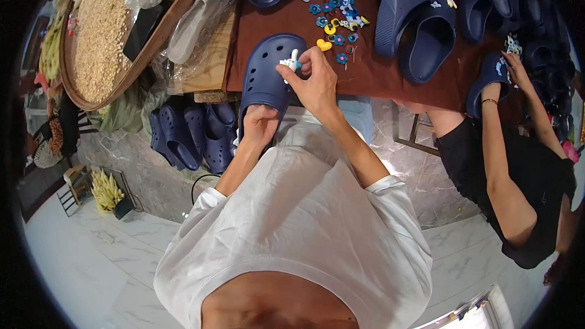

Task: Applying decorative charms and accessories to blue foam clogs.

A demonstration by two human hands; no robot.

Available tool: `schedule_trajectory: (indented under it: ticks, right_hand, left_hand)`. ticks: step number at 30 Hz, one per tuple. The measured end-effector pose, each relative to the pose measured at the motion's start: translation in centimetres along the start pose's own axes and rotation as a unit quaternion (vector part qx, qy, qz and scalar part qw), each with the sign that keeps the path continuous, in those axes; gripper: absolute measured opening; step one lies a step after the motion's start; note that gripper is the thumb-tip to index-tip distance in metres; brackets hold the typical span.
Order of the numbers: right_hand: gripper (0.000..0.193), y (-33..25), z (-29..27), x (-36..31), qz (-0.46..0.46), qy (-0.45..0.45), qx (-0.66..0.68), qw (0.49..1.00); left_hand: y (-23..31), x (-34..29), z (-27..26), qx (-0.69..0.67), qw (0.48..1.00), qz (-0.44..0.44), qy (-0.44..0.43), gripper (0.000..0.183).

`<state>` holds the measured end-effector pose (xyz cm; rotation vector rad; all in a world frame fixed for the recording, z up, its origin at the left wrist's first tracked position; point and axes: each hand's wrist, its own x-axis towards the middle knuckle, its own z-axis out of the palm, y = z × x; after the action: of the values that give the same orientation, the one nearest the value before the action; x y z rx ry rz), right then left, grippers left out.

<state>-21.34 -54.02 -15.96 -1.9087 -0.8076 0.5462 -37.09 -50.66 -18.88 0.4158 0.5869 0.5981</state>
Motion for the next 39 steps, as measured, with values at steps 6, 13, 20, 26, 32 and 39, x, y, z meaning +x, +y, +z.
schedule_trajectory:
  ticks: [6,13,20,26,32,39]
  right_hand:
    - [0.044,-0.2,-0.4,-0.2,-0.017,-0.009,-0.027,0.999]
    - [0.013,1.6,-2.1,-0.6,-0.085,0.028,0.019,0.996]
    - [0.025,4.2,-5.1,2.4,-0.157,0.039,-0.225,0.961]
    - [0.028,4.9,-4.5,3.4,-0.198,0.015,-0.277,0.94]
    - [0.026,5.1,-4.9,2.8,-0.202,0.006,-0.27,0.941]
    - [0.014,5.3,-6.5,1.4,-0.149,0.102,-0.186,0.966]
  left_hand:
    - [0.4,0.0,0.5,-0.032,0.999,-0.019,0.036,0.059]
    - [1.7,0.7,1.8,-0.1,0.994,-0.028,0.028,0.044]
    - [2.2,1.3,2.7,-0.081,0.991,-0.029,0.103,0.047]
    - [2.8,1.0,3.9,-0.079,0.982,-0.039,0.165,0.045]
    - [2.8,0.5,3.5,-0.046,0.981,-0.068,0.176,0.047]
    - [2.7,0.2,3.6,-0.048,0.984,-0.052,0.162,0.039]
